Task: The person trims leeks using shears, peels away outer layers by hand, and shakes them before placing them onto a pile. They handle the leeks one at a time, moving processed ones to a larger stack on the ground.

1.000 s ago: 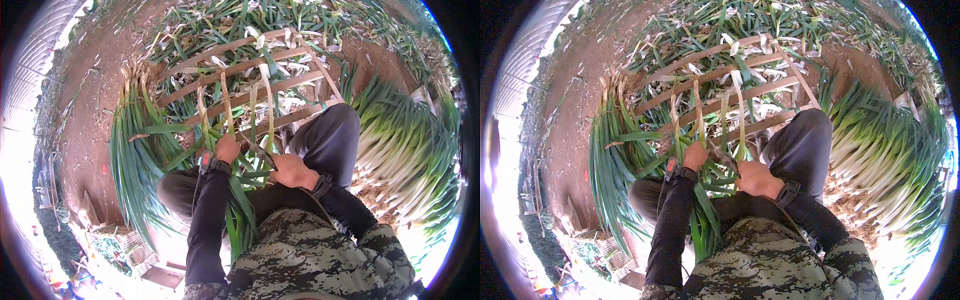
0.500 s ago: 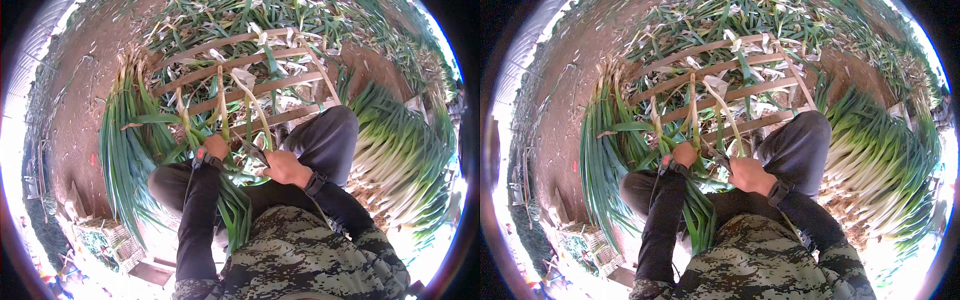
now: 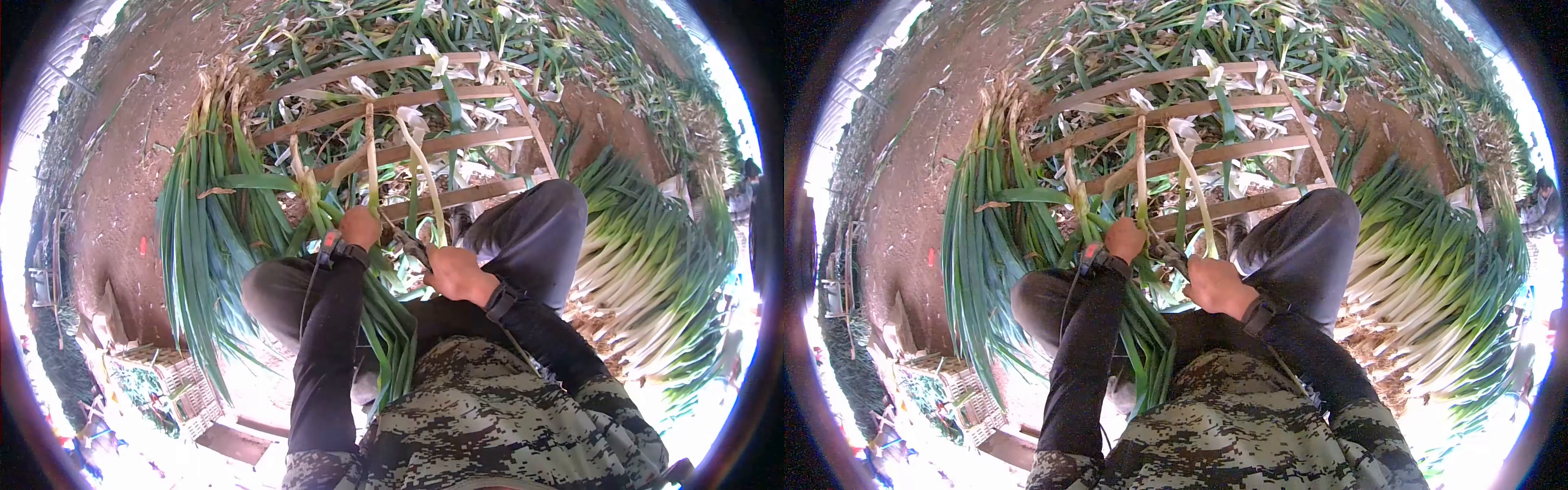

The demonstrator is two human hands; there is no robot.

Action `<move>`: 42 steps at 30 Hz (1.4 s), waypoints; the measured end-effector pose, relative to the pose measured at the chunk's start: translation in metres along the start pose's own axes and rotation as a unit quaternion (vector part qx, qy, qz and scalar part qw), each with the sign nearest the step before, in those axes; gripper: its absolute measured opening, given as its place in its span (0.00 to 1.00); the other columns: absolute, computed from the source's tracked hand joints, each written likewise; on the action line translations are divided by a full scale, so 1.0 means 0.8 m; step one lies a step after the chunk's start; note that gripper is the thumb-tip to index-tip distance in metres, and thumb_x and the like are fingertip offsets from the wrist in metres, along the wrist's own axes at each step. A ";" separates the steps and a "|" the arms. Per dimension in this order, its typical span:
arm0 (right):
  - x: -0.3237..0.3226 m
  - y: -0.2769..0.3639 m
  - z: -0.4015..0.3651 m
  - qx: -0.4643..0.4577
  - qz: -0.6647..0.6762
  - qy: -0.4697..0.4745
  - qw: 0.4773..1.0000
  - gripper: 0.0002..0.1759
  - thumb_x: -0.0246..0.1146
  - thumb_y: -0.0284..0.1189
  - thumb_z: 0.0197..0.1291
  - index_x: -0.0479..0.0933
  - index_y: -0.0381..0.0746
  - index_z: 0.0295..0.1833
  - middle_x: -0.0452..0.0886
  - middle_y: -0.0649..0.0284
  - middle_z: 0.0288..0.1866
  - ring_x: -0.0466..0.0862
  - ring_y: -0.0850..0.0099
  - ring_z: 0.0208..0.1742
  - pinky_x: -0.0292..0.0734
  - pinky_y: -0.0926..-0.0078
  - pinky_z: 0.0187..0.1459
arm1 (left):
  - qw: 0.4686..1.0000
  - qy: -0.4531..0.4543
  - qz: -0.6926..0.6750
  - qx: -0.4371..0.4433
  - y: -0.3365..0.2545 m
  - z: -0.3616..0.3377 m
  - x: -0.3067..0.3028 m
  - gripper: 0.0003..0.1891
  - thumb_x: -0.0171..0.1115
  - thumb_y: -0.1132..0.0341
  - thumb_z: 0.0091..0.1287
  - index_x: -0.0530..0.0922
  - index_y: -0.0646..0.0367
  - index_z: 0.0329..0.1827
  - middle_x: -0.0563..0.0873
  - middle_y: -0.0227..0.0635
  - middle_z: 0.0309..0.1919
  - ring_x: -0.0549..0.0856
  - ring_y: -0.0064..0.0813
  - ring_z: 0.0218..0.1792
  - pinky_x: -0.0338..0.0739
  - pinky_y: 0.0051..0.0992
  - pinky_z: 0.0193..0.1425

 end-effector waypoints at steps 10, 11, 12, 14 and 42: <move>0.000 -0.004 -0.007 0.032 0.015 -0.003 0.999 0.24 0.67 0.38 0.57 0.72 0.29 0.48 0.84 0.42 0.37 0.85 0.40 0.42 0.77 0.43 0.43 | 0.994 0.074 -0.029 -0.077 -0.012 0.004 -0.003 0.16 0.74 0.59 0.55 0.88 0.64 0.37 0.90 0.54 0.38 0.90 0.54 0.42 0.84 0.47 0.49; 0.000 -0.007 -0.010 0.035 0.012 0.006 0.999 0.24 0.67 0.38 0.57 0.73 0.29 0.48 0.84 0.42 0.37 0.85 0.41 0.42 0.78 0.43 0.43 | 0.995 0.073 -0.029 -0.066 -0.013 0.005 -0.003 0.16 0.74 0.59 0.55 0.88 0.64 0.37 0.90 0.54 0.38 0.90 0.54 0.42 0.84 0.47 0.49; 0.000 -0.009 -0.012 0.038 0.009 0.015 0.999 0.24 0.68 0.38 0.58 0.73 0.28 0.48 0.84 0.42 0.37 0.85 0.41 0.42 0.78 0.43 0.44 | 0.995 0.074 -0.029 -0.055 -0.010 0.008 0.004 0.16 0.74 0.59 0.54 0.88 0.64 0.37 0.90 0.53 0.38 0.90 0.54 0.43 0.84 0.46 0.49; 0.003 -0.013 -0.014 0.049 0.012 0.016 0.999 0.24 0.67 0.39 0.58 0.73 0.29 0.48 0.84 0.42 0.37 0.85 0.41 0.43 0.78 0.43 0.44 | 0.995 0.083 -0.039 -0.031 -0.005 0.017 0.015 0.16 0.75 0.59 0.54 0.88 0.65 0.38 0.90 0.54 0.39 0.90 0.54 0.43 0.84 0.46 0.50; 0.005 -0.007 -0.030 0.056 0.025 -0.032 0.998 0.22 0.67 0.35 0.57 0.70 0.31 0.48 0.83 0.44 0.36 0.85 0.43 0.40 0.78 0.45 0.42 | 0.796 0.259 -0.510 -0.199 -0.013 0.000 0.013 0.05 0.66 0.78 0.62 0.82 0.69 0.40 0.86 0.38 0.29 0.87 0.33 0.26 0.81 0.34 0.26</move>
Point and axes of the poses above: each hand's wrist, its own z-axis towards the middle knuckle, its own x-axis out of the palm, y = z × x, the point moved 1 cm from there along z, towards the middle knuckle
